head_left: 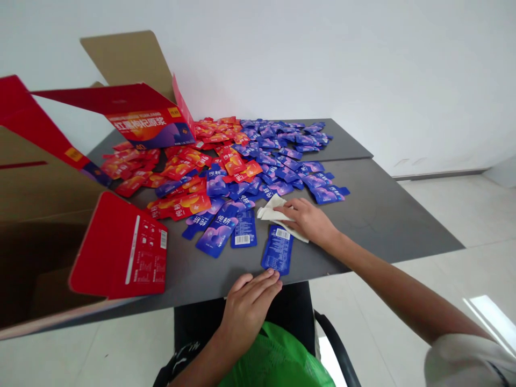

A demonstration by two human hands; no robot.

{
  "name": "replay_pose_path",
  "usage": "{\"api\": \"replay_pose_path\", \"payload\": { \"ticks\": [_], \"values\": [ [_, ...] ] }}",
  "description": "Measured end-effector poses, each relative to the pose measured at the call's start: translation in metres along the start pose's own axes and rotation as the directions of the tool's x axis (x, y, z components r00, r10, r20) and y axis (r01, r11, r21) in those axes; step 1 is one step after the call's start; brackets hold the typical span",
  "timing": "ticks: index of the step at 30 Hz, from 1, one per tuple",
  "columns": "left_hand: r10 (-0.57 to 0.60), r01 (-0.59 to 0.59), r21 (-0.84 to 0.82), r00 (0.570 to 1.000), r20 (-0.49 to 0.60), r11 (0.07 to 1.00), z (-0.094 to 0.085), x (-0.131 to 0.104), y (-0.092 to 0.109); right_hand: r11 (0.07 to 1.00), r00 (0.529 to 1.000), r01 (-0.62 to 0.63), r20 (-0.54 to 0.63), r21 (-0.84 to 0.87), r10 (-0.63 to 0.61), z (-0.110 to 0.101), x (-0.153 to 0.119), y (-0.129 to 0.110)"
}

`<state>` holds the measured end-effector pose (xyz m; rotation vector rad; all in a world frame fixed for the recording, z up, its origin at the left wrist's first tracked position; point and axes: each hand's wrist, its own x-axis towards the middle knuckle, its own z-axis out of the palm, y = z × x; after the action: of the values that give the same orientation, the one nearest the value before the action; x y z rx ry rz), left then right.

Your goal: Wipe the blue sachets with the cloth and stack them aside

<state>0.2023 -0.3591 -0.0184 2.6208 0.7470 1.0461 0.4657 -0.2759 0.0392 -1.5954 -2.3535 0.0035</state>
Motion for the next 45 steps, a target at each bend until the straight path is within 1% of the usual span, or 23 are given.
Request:
{"api": "replay_pose_path", "payload": {
  "ticks": [2,4,5,7,9,11,14,17,19,21,23,24,26,28,29,31,34,37,39,41,43,44,45],
  "values": [
    [-0.001,0.001,-0.003,1.0,-0.003,1.0,0.001,-0.001,0.0,1.0,0.997,0.004,-0.081,0.016,-0.002,-0.012,-0.007,-0.01],
    [0.001,-0.001,-0.004,1.0,-0.015,1.0,0.003,-0.002,-0.001,0.998,0.991,0.036,-0.128,0.06,-0.028,-0.021,-0.022,-0.031],
    [0.003,-0.003,-0.002,1.0,-0.026,1.0,0.003,-0.002,-0.001,0.994,0.992,0.075,-0.108,0.076,-0.067,-0.022,-0.031,-0.043],
    [-0.002,0.002,0.004,0.999,-0.049,1.0,0.005,-0.003,-0.001,0.977,0.984,0.173,0.012,0.127,-0.176,-0.018,-0.048,-0.062],
    [-0.015,0.015,0.001,0.999,-0.049,1.0,0.005,-0.003,-0.001,0.968,0.977,0.18,0.08,0.173,-0.196,-0.007,-0.056,-0.069],
    [-0.018,0.018,-0.013,0.999,-0.031,1.0,0.004,-0.003,-0.001,0.977,0.987,0.122,0.082,0.175,-0.138,0.004,-0.054,-0.06],
    [-0.007,0.006,-0.028,1.0,-0.018,1.0,0.003,-0.002,-0.001,0.991,0.997,0.062,0.049,0.117,-0.068,0.014,-0.034,-0.029],
    [-0.009,0.009,-0.022,1.0,-0.018,1.0,0.002,-0.001,0.0,1.0,1.0,0.015,0.027,0.02,-0.015,0.01,-0.011,0.001],
    [-0.016,0.015,-0.015,1.0,-0.018,1.0,0.002,-0.001,0.0,1.0,1.0,-0.006,-0.006,-0.027,0.005,0.0,-0.004,0.008],
    [-0.02,0.02,-0.017,1.0,-0.023,1.0,0.002,0.0,0.001,1.0,0.997,-0.011,-0.082,-0.015,0.01,-0.013,-0.008,0.001],
    [-0.018,0.017,-0.024,0.999,-0.03,1.0,0.003,0.0,0.001,0.999,0.989,0.007,-0.145,0.04,-0.001,-0.022,-0.022,-0.02],
    [-0.015,0.014,-0.026,0.999,-0.033,1.0,0.003,-0.001,0.001,0.997,0.991,0.038,-0.132,0.069,-0.029,-0.023,-0.032,-0.032],
    [-0.015,0.014,-0.022,0.999,-0.043,1.0,0.003,-0.001,0.0,0.985,0.992,0.129,-0.027,0.112,-0.127,-0.019,-0.05,-0.054],
    [-0.02,0.019,-0.019,0.999,-0.048,1.0,0.003,-0.001,0.0,0.974,0.984,0.16,0.054,0.159,-0.171,-0.009,-0.062,-0.066],
    [-0.02,0.019,-0.02,0.999,-0.044,1.0,0.003,-0.001,0.0,0.974,0.984,0.146,0.078,0.171,-0.161,-0.003,-0.064,-0.067],
    [-0.016,0.015,-0.027,1.0,-0.019,1.0,0.003,-0.001,0.0,0.981,0.989,0.097,0.092,0.166,-0.114,0.007,-0.06,-0.059],
    [-0.014,0.014,-0.03,1.0,0.004,0.999,0.002,0.001,0.0,0.991,0.994,0.072,0.077,0.111,-0.081,0.015,-0.041,-0.033],
    [-0.015,0.015,-0.027,1.0,-0.012,1.0,0.001,0.002,0.0,0.999,0.998,0.024,0.053,0.036,-0.026,0.01,-0.019,-0.007],
    [-0.016,0.015,-0.027,1.0,-0.021,1.0,0.0,0.002,0.001,1.0,1.0,-0.005,0.024,-0.008,0.005,0.001,-0.011,0.002],
    [-0.023,0.023,-0.028,1.0,-0.02,0.999,0.0,0.002,0.001,1.0,0.999,-0.014,-0.043,-0.009,0.014,-0.011,-0.014,-0.003],
    [-0.026,0.025,-0.028,1.0,-0.016,0.999,0.001,0.001,0.001,1.0,0.995,0.008,-0.099,0.029,-0.005,-0.02,-0.025,-0.019],
    [-0.022,0.021,-0.027,1.0,-0.02,0.999,0.001,0.001,0.001,0.998,0.995,0.032,-0.1,0.053,-0.026,-0.022,-0.033,-0.03],
    [-0.017,0.016,-0.026,0.999,-0.028,1.0,0.001,0.001,0.001,0.994,0.995,0.073,-0.074,0.077,-0.067,-0.021,-0.042,-0.042]
  ]
}}
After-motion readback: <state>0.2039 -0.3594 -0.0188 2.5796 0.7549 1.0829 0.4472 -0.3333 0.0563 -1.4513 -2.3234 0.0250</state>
